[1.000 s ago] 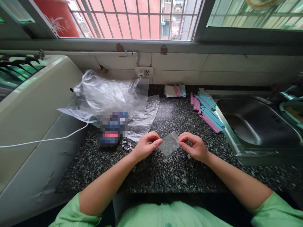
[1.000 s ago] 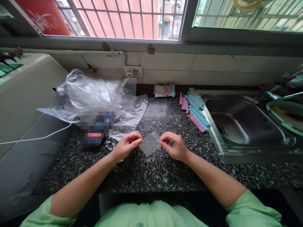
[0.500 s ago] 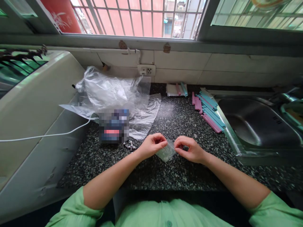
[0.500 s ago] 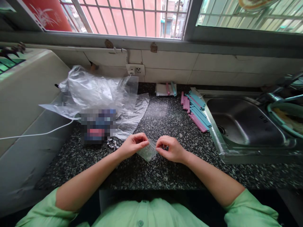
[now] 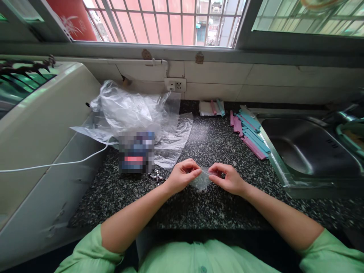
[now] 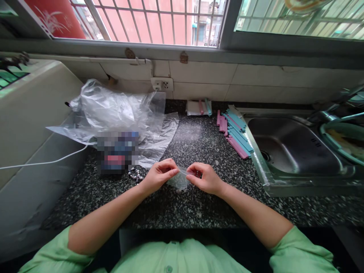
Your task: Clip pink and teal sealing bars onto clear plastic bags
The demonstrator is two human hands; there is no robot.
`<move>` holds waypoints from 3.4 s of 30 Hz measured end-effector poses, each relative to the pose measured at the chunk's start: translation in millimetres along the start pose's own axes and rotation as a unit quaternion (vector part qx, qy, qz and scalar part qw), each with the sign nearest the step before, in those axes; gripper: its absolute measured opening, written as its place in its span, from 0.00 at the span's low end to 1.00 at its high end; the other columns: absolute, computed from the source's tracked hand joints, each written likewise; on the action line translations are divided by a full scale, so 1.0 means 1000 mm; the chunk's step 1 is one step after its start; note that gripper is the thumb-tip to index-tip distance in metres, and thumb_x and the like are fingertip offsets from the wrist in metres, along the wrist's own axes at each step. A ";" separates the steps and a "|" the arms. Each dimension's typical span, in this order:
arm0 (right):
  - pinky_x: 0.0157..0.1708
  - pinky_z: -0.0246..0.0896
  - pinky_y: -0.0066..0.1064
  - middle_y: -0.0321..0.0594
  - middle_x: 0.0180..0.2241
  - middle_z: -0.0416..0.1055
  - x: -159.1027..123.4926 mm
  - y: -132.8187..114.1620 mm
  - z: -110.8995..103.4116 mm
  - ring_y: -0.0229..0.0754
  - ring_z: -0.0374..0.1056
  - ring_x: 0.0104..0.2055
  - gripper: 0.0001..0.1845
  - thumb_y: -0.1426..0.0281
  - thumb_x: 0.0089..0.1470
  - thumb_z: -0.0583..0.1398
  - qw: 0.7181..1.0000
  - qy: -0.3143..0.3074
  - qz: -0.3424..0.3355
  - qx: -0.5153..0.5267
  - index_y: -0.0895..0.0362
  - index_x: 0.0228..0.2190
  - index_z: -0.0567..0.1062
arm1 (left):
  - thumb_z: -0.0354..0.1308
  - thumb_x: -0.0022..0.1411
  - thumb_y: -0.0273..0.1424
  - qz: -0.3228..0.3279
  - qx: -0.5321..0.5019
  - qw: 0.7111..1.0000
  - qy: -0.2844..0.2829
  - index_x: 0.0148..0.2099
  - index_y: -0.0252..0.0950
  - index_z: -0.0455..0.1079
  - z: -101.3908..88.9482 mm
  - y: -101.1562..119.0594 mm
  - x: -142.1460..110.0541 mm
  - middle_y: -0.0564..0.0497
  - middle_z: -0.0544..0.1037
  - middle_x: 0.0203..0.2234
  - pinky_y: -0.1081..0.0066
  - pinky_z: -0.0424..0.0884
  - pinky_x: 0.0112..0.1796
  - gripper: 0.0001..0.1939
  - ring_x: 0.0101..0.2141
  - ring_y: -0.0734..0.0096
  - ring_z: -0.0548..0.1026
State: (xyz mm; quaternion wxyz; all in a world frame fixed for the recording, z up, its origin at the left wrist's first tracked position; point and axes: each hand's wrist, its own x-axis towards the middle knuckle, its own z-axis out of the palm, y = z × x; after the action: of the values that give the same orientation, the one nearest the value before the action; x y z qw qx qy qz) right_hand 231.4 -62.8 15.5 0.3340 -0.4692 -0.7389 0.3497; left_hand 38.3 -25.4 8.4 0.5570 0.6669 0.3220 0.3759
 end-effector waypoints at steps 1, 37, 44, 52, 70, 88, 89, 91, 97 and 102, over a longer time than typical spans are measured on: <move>0.24 0.58 0.25 0.36 0.23 0.67 0.000 0.000 0.001 0.34 0.61 0.24 0.06 0.68 0.50 0.58 1.000 0.002 0.002 0.004 0.58 0.27 0.70 | 0.57 0.54 0.36 0.004 0.001 1.000 0.001 0.25 0.32 0.69 0.001 0.000 0.000 0.53 0.66 0.21 0.74 0.58 0.28 0.12 0.25 0.76 0.63; 0.24 0.58 0.25 0.37 0.22 0.68 0.002 -0.004 0.004 0.33 0.61 0.23 0.09 0.67 0.52 0.56 0.998 0.059 -0.017 -0.022 0.58 0.24 0.71 | 0.56 0.54 0.35 0.009 0.055 0.998 0.031 0.26 0.33 0.68 0.006 -0.001 0.000 0.53 0.67 0.22 0.73 0.61 0.28 0.10 0.25 0.75 0.64; 0.23 0.57 0.25 0.36 0.22 0.68 0.003 -0.005 0.004 0.34 0.61 0.23 0.08 0.68 0.52 0.56 0.997 0.068 -0.017 -0.026 0.57 0.24 0.71 | 0.56 0.53 0.35 0.001 0.041 0.998 0.044 0.25 0.33 0.68 0.008 0.001 0.001 0.52 0.67 0.21 0.73 0.61 0.28 0.10 0.25 0.75 0.65; 0.23 0.57 0.26 0.36 0.21 0.67 0.003 -0.006 0.005 0.34 0.61 0.23 0.08 0.68 0.52 0.56 0.997 0.071 -0.023 -0.019 0.57 0.23 0.70 | 0.58 0.52 0.35 -0.010 0.045 0.998 0.034 0.28 0.33 0.67 0.010 0.002 0.000 0.53 0.67 0.22 0.73 0.62 0.29 0.09 0.26 0.75 0.65; 0.24 0.58 0.26 0.36 0.22 0.67 0.003 -0.007 0.006 0.35 0.61 0.24 0.07 0.67 0.51 0.57 0.996 0.085 -0.017 -0.017 0.57 0.24 0.70 | 0.59 0.52 0.36 0.003 0.041 0.998 0.038 0.25 0.33 0.69 0.009 0.002 0.001 0.52 0.68 0.22 0.73 0.62 0.29 0.10 0.26 0.75 0.65; 0.24 0.57 0.27 0.36 0.21 0.66 0.002 -0.006 0.005 0.34 0.60 0.24 0.08 0.70 0.52 0.56 0.993 0.106 -0.038 -0.030 0.57 0.22 0.69 | 0.59 0.51 0.38 -0.026 0.022 0.999 0.036 0.26 0.33 0.68 0.005 0.002 0.002 0.53 0.67 0.21 0.74 0.60 0.28 0.12 0.25 0.76 0.63; 0.24 0.57 0.27 0.36 0.22 0.66 0.002 -0.007 0.005 0.35 0.60 0.24 0.08 0.70 0.51 0.56 0.994 0.103 -0.038 -0.027 0.57 0.22 0.69 | 0.59 0.51 0.38 -0.027 0.020 0.999 0.035 0.26 0.33 0.68 0.005 0.002 0.002 0.54 0.67 0.21 0.74 0.60 0.28 0.12 0.25 0.76 0.63; 0.25 0.57 0.27 0.36 0.22 0.67 0.002 -0.008 0.004 0.35 0.61 0.25 0.06 0.70 0.50 0.57 0.994 0.099 -0.040 -0.024 0.56 0.23 0.69 | 0.59 0.51 0.38 -0.027 0.021 0.999 0.032 0.26 0.33 0.68 0.006 0.002 0.002 0.54 0.67 0.21 0.74 0.60 0.28 0.12 0.25 0.76 0.64; 0.25 0.57 0.27 0.35 0.21 0.66 0.003 -0.006 0.005 0.35 0.61 0.25 0.07 0.72 0.50 0.57 0.994 0.095 -0.042 -0.031 0.56 0.22 0.68 | 0.58 0.51 0.35 -0.018 0.025 0.999 0.022 0.26 0.32 0.68 0.008 0.002 0.002 0.53 0.66 0.21 0.74 0.60 0.28 0.10 0.25 0.76 0.63; 0.25 0.57 0.27 0.35 0.21 0.65 0.003 -0.005 0.006 0.35 0.60 0.24 0.07 0.73 0.50 0.56 0.993 0.097 -0.053 -0.041 0.56 0.21 0.67 | 0.58 0.51 0.34 -0.013 0.027 0.999 0.019 0.25 0.32 0.68 0.008 0.002 0.002 0.53 0.66 0.21 0.73 0.60 0.28 0.09 0.25 0.76 0.63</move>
State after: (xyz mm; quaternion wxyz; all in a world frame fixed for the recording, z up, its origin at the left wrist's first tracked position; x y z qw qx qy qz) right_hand 223.0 -62.7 17.0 0.4023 -0.4743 -0.7408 0.2538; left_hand 46.5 -28.4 9.6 0.5375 0.6703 0.3512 0.3721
